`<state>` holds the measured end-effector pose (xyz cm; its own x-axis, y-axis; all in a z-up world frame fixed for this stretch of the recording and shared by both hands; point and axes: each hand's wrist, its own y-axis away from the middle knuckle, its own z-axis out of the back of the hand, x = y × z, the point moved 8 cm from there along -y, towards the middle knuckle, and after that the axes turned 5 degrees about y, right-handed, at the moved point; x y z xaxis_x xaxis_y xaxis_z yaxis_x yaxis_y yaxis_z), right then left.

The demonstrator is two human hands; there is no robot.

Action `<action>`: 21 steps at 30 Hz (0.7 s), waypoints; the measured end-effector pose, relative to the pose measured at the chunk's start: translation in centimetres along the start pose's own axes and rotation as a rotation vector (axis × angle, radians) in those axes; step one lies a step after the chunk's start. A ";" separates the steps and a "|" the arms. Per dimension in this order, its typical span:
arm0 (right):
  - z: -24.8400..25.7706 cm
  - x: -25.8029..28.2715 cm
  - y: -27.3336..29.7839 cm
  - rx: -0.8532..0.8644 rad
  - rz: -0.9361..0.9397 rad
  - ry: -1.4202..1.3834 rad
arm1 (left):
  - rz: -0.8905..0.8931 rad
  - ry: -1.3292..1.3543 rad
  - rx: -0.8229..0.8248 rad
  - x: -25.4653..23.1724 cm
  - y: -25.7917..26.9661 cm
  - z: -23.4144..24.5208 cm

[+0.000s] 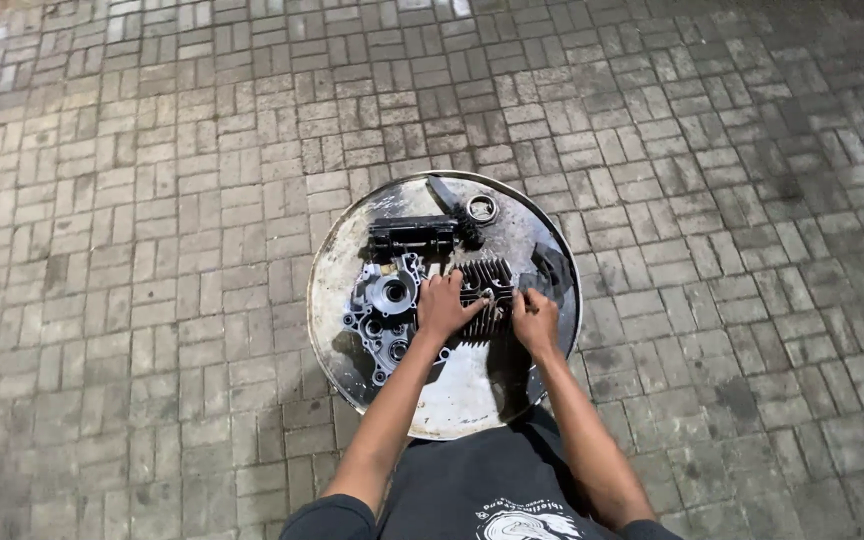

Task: The person is inspecting and arranging various disassembled engine components, including a cylinder block and crankcase parts, on a circular work surface.

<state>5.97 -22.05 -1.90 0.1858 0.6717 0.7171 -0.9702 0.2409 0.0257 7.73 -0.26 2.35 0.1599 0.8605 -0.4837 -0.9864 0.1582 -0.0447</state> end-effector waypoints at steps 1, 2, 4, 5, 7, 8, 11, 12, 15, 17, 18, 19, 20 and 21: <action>0.1 0.5 0.4 -0.008 -0.018 0.002 | -0.013 0.003 0.015 0.1 -0.3 -0.6; 0.3 1.1 0.8 -0.024 -0.012 -0.007 | -0.014 0.003 0.008 0.4 -0.6 -1.1; -0.3 1.7 2.5 -0.032 -0.025 -0.014 | -0.012 0.004 0.020 0.6 0.0 -1.8; -1.1 2.7 2.8 0.003 0.076 0.062 | -0.017 0.021 0.005 0.5 -0.3 -1.5; -1.7 3.4 3.1 0.039 0.173 0.140 | -0.022 0.040 -0.006 0.4 -0.5 -1.5; -1.2 2.8 2.9 0.017 0.133 0.090 | -0.026 0.038 -0.015 0.5 -0.4 -1.6; 0.3 1.6 1.2 -0.026 0.075 0.009 | -0.019 0.035 -0.028 0.3 -0.5 -1.3; 0.9 0.9 0.7 -0.055 0.050 -0.025 | -0.019 0.030 -0.028 0.2 -0.6 -1.2; -1.1 3.7 1.7 0.000 0.177 0.043 | -0.027 0.010 -0.011 0.7 -0.7 -2.0; -2.3 2.8 2.6 0.040 0.192 0.083 | -0.034 0.014 0.009 0.7 -0.4 -2.2; -3.1 2.5 2.8 0.076 0.215 0.119 | -0.042 0.014 0.019 0.7 -0.6 -2.1; -1.8 2.6 2.1 0.080 0.213 0.122 | -0.038 0.016 0.023 1.1 -0.7 -2.6; -0.2 2.3 1.3 0.043 0.146 0.050 | -0.036 0.023 0.040 1.5 -0.7 -3.3; 1.3 1.9 0.9 0.009 0.078 -0.022 | -0.030 0.028 0.061 2.0 -0.5 -3.9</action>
<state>5.28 -21.49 0.44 0.1061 0.6727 0.7322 -0.9830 0.1819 -0.0247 8.43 -0.48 -2.01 0.1877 0.8411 -0.5073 -0.9769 0.2137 -0.0071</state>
